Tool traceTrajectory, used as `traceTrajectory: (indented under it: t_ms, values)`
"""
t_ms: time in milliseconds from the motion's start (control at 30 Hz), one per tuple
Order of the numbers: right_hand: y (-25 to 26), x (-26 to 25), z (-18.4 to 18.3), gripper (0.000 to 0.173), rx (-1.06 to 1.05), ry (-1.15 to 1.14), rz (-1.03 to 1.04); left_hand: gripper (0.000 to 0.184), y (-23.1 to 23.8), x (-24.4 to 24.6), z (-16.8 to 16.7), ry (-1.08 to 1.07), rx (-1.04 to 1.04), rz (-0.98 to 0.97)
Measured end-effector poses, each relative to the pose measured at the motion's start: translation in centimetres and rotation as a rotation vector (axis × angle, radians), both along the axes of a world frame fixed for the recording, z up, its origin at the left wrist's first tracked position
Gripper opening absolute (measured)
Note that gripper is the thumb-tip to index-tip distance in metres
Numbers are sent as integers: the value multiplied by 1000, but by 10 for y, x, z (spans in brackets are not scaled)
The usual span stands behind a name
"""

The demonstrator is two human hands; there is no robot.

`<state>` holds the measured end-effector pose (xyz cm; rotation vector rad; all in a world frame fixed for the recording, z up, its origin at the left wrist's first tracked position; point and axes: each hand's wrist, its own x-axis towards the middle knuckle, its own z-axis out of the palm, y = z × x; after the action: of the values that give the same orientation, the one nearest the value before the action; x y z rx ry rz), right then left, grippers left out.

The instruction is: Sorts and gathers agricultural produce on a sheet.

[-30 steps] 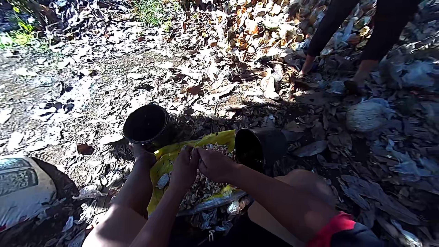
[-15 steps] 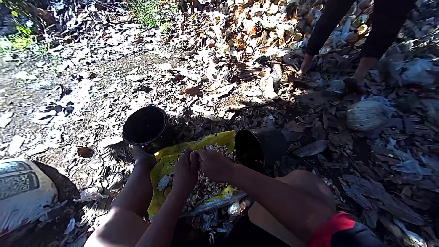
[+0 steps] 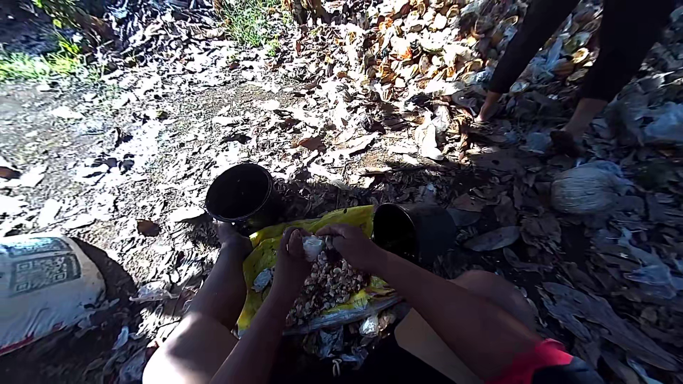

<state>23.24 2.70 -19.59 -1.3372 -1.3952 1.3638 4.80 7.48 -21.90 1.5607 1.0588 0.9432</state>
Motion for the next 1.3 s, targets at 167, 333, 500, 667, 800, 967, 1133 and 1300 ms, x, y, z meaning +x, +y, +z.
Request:
traceTrajectory:
  t_ms: [167,333,500,667,800,967,1133,1300]
  values:
    - [-2,-4,1,34,76,-176,35,56,1,-1,12,-209,-499,-33]
    - [-4,-4,1,32,208,-414,87,61,7,-3,16,-35,-474,-6]
    - [-6,-7,4,31,157,-454,63,72,6,3,15,59,-337,9]
    - [-6,-8,4,33,192,-466,67,49,6,8,18,192,-161,-22]
    - [-8,-10,6,31,202,-490,69,50,9,8,15,272,-47,13]
    - [-10,-16,12,31,134,-553,89,56,11,10,23,552,58,-12]
    - [-14,-21,16,34,97,-630,71,56,14,13,31,637,39,-98]
    - [-13,-27,22,34,22,-708,73,54,12,17,23,629,77,-88]
